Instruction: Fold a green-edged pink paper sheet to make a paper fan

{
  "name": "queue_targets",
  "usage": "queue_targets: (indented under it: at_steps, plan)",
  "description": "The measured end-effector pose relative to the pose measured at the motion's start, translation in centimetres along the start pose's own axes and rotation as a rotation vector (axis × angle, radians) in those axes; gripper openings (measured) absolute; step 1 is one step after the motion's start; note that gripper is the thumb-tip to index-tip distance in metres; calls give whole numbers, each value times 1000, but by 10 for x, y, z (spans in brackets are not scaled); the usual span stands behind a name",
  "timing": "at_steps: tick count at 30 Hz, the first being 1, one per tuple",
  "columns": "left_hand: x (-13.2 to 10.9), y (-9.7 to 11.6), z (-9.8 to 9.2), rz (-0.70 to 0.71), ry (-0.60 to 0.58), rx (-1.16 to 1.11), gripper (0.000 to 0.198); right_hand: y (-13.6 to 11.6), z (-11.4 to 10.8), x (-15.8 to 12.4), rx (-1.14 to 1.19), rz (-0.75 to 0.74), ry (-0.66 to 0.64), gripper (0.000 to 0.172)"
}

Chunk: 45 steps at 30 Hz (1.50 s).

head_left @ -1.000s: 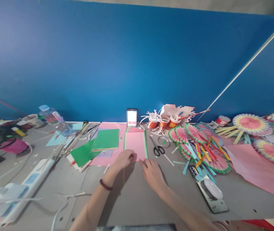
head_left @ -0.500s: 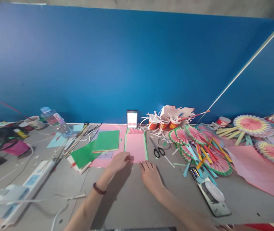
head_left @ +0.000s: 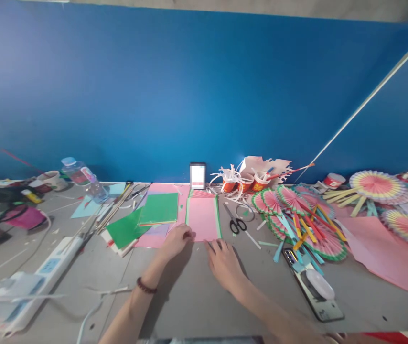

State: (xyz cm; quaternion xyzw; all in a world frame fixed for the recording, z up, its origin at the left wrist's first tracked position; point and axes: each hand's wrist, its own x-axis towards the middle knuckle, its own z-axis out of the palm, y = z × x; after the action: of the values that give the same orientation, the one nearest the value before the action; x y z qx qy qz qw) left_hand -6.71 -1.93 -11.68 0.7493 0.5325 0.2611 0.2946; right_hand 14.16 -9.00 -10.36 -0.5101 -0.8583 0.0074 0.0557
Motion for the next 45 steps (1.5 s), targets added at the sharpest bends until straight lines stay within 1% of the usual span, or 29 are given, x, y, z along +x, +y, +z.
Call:
queue_targets:
  at_steps: [5, 12, 18, 24, 27, 32, 34, 36, 38, 42, 45]
  plan:
    - [-1, 3, -1, -12, -20, 75, 15, -2, -1, 2, 1, 15, -39, 48]
    - [-4, 12, -3, -2, -5, 124, 16, -4, -1, 4, -12, 33, -50, 48]
    - [-4, 11, -1, 19, 13, 144, 16, -6, -1, 3, 4, 60, -43, 49]
    - [-5, 12, -2, 24, 0, 175, 20, -7, 3, 2, -6, 41, -31, 48]
    - [-7, 18, -4, 56, -11, 304, 21, -6, 7, 2, -34, 24, -15, 48]
    - [-15, 35, -6, 125, -96, 616, 24, -5, 17, 2, -76, 4, 35, 49]
    - [-23, 41, -2, 151, -105, 730, 25, -5, 21, 2, -91, 6, 50, 49]
    - [-32, 43, 5, 148, -100, 822, 26, -6, 22, 2, -103, 7, 57, 48]
    - [-41, 43, 13, 136, -71, 881, 30, -6, 22, 2, -106, 6, 61, 48]
    - [-57, 41, 29, 90, -12, 913, 40, -8, 17, 1, -83, 11, 44, 50]
    - [-62, 42, 34, 75, 27, 896, 45, -8, 12, 1, -62, 16, 14, 50]
